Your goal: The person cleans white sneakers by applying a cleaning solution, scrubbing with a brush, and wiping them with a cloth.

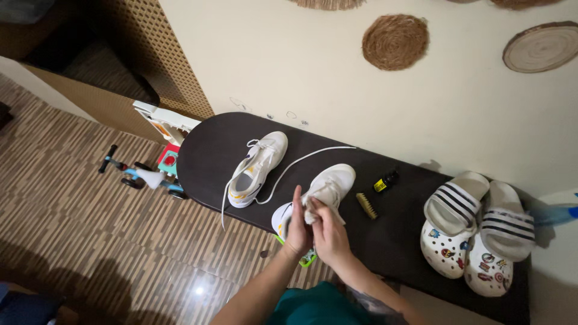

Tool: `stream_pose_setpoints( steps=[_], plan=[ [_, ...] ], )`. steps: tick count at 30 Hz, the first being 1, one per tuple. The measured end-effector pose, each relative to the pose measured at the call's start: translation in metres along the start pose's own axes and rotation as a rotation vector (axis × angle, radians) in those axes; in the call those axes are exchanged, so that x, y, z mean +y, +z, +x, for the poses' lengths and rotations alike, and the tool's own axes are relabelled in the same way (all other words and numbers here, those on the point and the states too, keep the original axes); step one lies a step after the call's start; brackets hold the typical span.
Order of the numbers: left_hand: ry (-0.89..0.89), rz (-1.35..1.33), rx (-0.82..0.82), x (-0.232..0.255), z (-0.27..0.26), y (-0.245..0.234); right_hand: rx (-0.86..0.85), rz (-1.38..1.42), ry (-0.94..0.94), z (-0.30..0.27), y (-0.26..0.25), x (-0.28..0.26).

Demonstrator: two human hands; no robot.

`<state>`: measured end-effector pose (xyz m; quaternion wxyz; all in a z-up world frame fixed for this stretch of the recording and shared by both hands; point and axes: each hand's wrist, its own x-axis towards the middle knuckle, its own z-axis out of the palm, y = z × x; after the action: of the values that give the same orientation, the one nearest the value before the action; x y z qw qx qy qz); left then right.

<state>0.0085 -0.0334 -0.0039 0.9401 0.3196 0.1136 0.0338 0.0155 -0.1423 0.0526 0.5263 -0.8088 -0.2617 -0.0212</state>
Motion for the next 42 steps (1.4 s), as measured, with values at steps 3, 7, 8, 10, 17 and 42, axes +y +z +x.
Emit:
stream_pose_setpoints(
  steps=[3,7,8,10,17,42],
  plan=[
    [0.010,0.004,-0.016,-0.008,0.000,-0.002,0.003,-0.193,-0.118,0.004,0.004,0.005],
    [-0.015,-0.058,-0.012,-0.006,0.008,-0.006,-0.060,-0.036,-0.012,-0.022,-0.002,0.022],
    [-0.004,-0.079,-0.009,-0.005,0.009,-0.006,-0.093,0.015,0.181,-0.027,-0.010,0.033],
    [-0.033,0.077,0.075,-0.002,0.008,-0.006,-0.046,0.123,0.334,-0.039,-0.025,0.058],
    [-0.029,0.188,0.150,0.009,0.020,0.002,0.524,0.510,0.263,-0.044,-0.044,0.130],
    [-0.087,0.268,0.142,0.009,0.042,-0.012,-0.025,-0.131,0.211,-0.013,-0.029,0.151]
  ],
)
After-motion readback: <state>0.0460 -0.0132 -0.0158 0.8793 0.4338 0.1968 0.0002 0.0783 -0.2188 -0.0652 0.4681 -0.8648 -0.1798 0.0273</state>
